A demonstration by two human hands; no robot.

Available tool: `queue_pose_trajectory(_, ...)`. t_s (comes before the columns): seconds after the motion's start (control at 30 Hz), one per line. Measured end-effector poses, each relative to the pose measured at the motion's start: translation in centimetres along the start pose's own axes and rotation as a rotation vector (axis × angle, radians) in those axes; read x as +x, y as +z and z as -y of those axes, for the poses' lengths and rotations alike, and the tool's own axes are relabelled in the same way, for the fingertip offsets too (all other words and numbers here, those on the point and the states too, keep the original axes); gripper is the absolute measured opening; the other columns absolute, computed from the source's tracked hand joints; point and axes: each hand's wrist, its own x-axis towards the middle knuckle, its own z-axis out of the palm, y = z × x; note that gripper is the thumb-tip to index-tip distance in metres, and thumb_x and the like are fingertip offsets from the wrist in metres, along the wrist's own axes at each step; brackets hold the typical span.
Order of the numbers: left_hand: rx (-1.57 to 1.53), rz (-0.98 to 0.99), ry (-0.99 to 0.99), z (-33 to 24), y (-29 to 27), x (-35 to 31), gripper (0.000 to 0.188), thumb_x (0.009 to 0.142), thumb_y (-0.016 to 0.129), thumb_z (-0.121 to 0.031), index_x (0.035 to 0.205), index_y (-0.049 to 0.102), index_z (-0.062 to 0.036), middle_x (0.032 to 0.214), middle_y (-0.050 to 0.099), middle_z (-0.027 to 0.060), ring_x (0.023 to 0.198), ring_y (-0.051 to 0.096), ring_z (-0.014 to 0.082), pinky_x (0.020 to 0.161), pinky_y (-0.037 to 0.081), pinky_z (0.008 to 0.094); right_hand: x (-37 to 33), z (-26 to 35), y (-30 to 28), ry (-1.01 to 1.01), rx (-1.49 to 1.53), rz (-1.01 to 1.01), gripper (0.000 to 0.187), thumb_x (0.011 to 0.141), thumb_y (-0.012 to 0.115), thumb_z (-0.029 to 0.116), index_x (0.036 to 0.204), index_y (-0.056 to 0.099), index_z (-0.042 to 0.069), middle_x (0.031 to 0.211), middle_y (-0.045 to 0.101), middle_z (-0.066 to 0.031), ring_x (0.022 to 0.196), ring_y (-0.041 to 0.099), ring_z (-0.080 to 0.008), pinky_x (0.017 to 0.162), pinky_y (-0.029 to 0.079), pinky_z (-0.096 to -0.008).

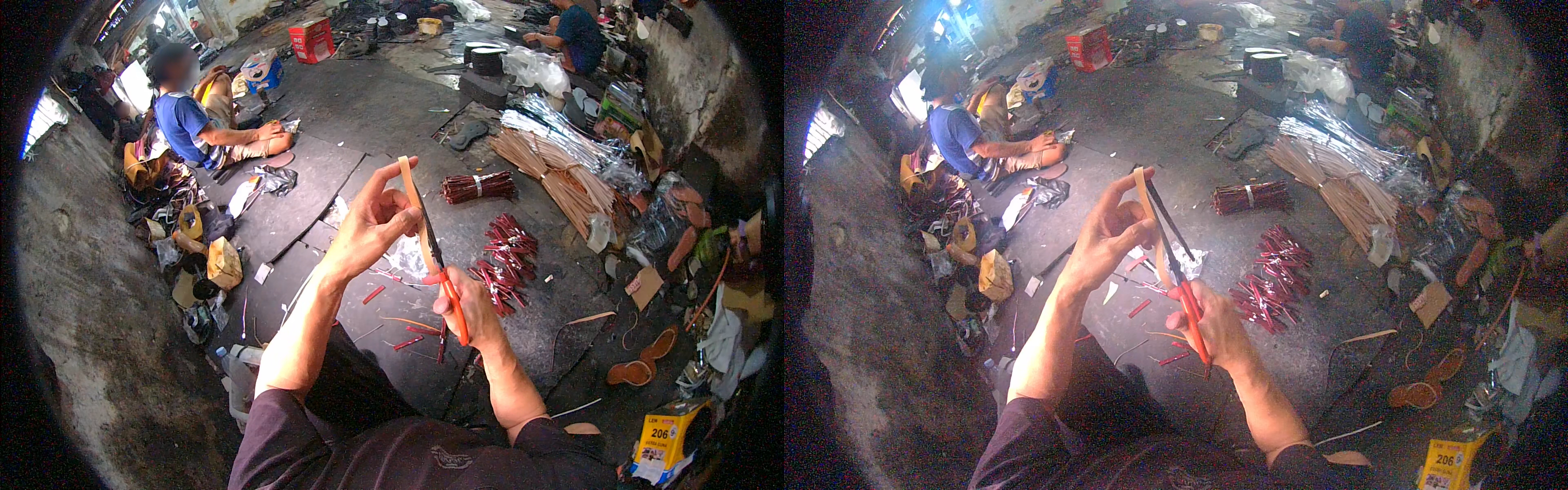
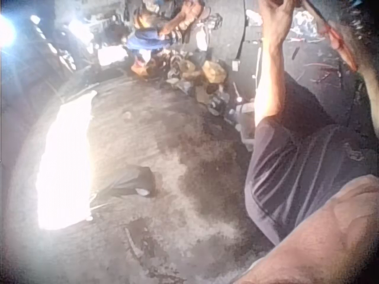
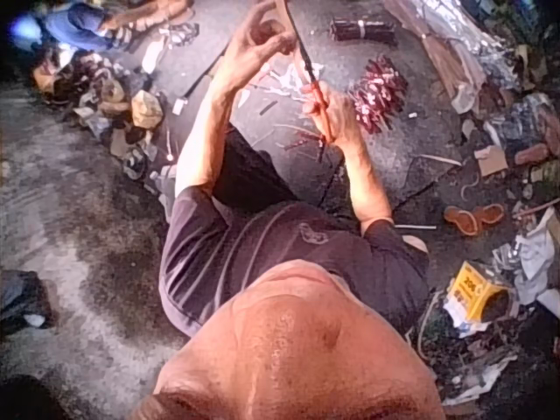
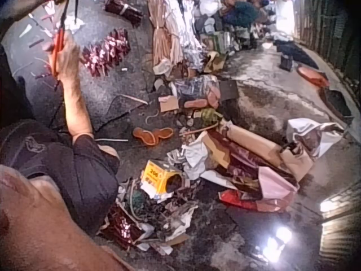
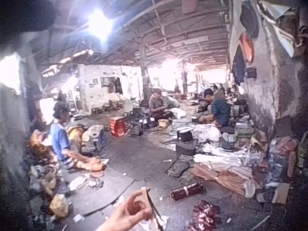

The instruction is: The person sits on the floor and uses red-handled scissors to cut long reddish-brown cords into short segments. The person repeatedly picks up a cord, cuts it, and places the cut pieces into a growing pile on the floor.

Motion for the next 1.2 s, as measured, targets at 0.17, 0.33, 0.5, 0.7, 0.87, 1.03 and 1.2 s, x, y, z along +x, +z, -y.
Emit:
queue_pose_trajectory(0.17, -0.06, -0.017, -0.031, 0.2, -0.3, 0.4, 0.057, 0.094, 0.061, -0.006, 0.146, 0.039, -0.0096, 0.086, 0.06, 0.0014, 0.08, 0.06, 0.009, 0.075, 0.051, 0.0257, -0.2, -0.4, 0.3, -0.052, 0.004, -0.011, 0.065, 0.083, 0.064, 0.064, 0.103, 0.062, 0.002, 0.091, 0.068, -0.0186, 0.084, 0.069, -0.0368, 0.073, 0.052, -0.0418)
queue_pose_trajectory(0.33, -0.01, -0.061, 0.037, 0.7, -0.8, 0.7, 0.055, 0.093, 0.061, -0.006, 0.145, 0.042, -0.0081, 0.085, 0.06, 0.0015, 0.079, 0.06, 0.0091, 0.073, 0.05, 0.0248, -0.4, 0.4, 0.2, 0.039, 0.053, 0.029, 0.068, 0.082, 0.065, 0.066, 0.105, 0.062, 0.002, 0.094, 0.068, -0.0187, 0.086, 0.068, -0.0384, 0.073, 0.052, -0.0428)
queue_pose_trajectory(0.5, 0.035, -0.047, 0.04, 0.0, -0.2, 0.1, 0.061, 0.091, 0.061, -0.003, 0.147, 0.038, -0.0092, 0.083, 0.06, 0.0023, 0.075, 0.06, 0.0098, 0.069, 0.05, 0.025, 0.0, 0.1, 0.3, 0.009, 0.035, 0.019, 0.074, 0.081, 0.062, 0.07, 0.109, 0.062, 0.001, 0.097, 0.069, -0.0193, 0.088, 0.068, -0.0404, 0.075, 0.053, -0.0441)
queue_pose_trajectory(0.7, -0.006, -0.03, 0.035, 0.3, 0.1, 0.1, 0.064, 0.091, 0.063, -0.004, 0.149, 0.036, -0.0099, 0.084, 0.06, 0.0029, 0.076, 0.061, 0.0107, 0.07, 0.05, 0.0251, -0.2, -1.1, 0.9, -0.103, -0.016, -0.033, 0.072, 0.084, 0.057, 0.07, 0.105, 0.062, 0.001, 0.094, 0.068, -0.018, 0.087, 0.068, -0.0403, 0.073, 0.052, -0.0459)
queue_pose_trajectory(0.87, -0.106, -0.096, -0.066, -0.1, -0.4, 0.6, 0.064, 0.091, 0.064, -0.009, 0.149, 0.036, -0.0087, 0.085, 0.06, 0.0017, 0.08, 0.059, 0.0106, 0.074, 0.049, 0.0276, -0.4, -0.4, 0.4, -0.039, -0.013, 0.003, 0.068, 0.084, 0.059, 0.068, 0.103, 0.062, 0.002, 0.093, 0.067, -0.0175, 0.086, 0.067, -0.0407, 0.071, 0.052, -0.0451)
queue_pose_trajectory(1.03, 0.017, -0.045, 0.019, -0.2, -0.2, 0.1, 0.065, 0.091, 0.066, -0.008, 0.148, 0.036, -0.0077, 0.086, 0.06, 0.0021, 0.079, 0.06, 0.0114, 0.074, 0.05, 0.0287, -0.2, 0.1, 0.5, 0.005, -0.004, -0.014, 0.074, 0.083, 0.054, 0.072, 0.103, 0.062, 0.002, 0.09, 0.066, -0.0168, 0.082, 0.066, -0.0382, 0.068, 0.051, -0.043)
queue_pose_trajectory(1.2, -0.008, -0.029, 0.022, 0.1, 0.1, 0.2, 0.065, 0.09, 0.066, -0.008, 0.148, 0.036, -0.007, 0.087, 0.06, 0.0027, 0.079, 0.06, 0.0117, 0.073, 0.05, 0.0288, 0.0, -0.4, 0.8, -0.061, -0.026, -0.057, 0.087, 0.085, 0.037, 0.082, 0.103, 0.064, 0.001, 0.091, 0.064, -0.0145, 0.079, 0.067, -0.0317, 0.066, 0.051, -0.0393)
